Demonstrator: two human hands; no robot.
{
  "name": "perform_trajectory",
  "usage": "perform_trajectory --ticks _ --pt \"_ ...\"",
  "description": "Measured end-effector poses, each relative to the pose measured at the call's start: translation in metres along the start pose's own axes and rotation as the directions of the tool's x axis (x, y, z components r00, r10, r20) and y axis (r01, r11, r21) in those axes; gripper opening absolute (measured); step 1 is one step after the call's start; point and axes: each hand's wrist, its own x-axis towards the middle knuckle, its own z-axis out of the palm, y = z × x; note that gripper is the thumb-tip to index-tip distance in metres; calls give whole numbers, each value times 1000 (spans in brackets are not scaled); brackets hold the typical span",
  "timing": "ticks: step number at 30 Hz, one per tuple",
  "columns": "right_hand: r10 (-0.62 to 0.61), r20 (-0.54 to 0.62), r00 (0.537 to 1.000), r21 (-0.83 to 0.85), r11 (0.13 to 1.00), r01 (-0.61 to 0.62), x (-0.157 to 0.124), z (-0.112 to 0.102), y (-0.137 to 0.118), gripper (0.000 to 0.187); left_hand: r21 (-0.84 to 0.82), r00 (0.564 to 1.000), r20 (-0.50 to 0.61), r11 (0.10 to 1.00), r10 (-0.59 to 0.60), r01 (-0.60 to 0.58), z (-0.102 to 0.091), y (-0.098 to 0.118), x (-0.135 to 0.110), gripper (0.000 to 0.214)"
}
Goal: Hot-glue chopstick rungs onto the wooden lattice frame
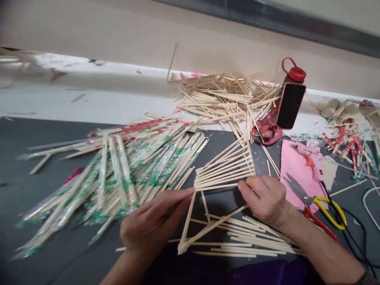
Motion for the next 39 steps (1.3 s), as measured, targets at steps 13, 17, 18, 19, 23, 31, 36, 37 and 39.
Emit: perform_trajectory --ticks 13,17,18,19,23,31,36,37,39 --pt "75 -64 995 9 997 -74 -3 4 -1 17 52 996 -28 995 86 -84 0 -6 0 10" --pt "60 -68 996 -17 998 -61 -3 5 0 17 37 996 -31 995 89 -88 0 -6 0 11" --pt "58 -70 996 -15 998 -59 -3 4 0 17 36 995 -36 995 94 -92 0 -6 1 10" --pt "56 -71 996 -11 998 -57 -3 3 1 16 39 995 -39 995 92 -90 0 -5 1 10" --pt "47 -44 998 -17 999 -48 -5 -1 2 16 24 1000 -13 1000 -10 11 -2 4 2 8" --pt "40 -35 999 -31 999 -42 -10 -3 5 21 -87 986 -45 984 -163 158 0 8 0 9" --pt "25 -19 999 -50 998 -26 -9 -4 6 20 -148 994 -27 984 -104 99 1 9 1 9" --pt "21 -22 1000 -46 999 -22 -9 -4 7 20 -148 995 -25 985 -97 92 1 9 2 10" --pt "10 -26 1000 -35 999 -10 -10 -3 8 21 -140 996 -28 987 -87 82 1 11 3 10"
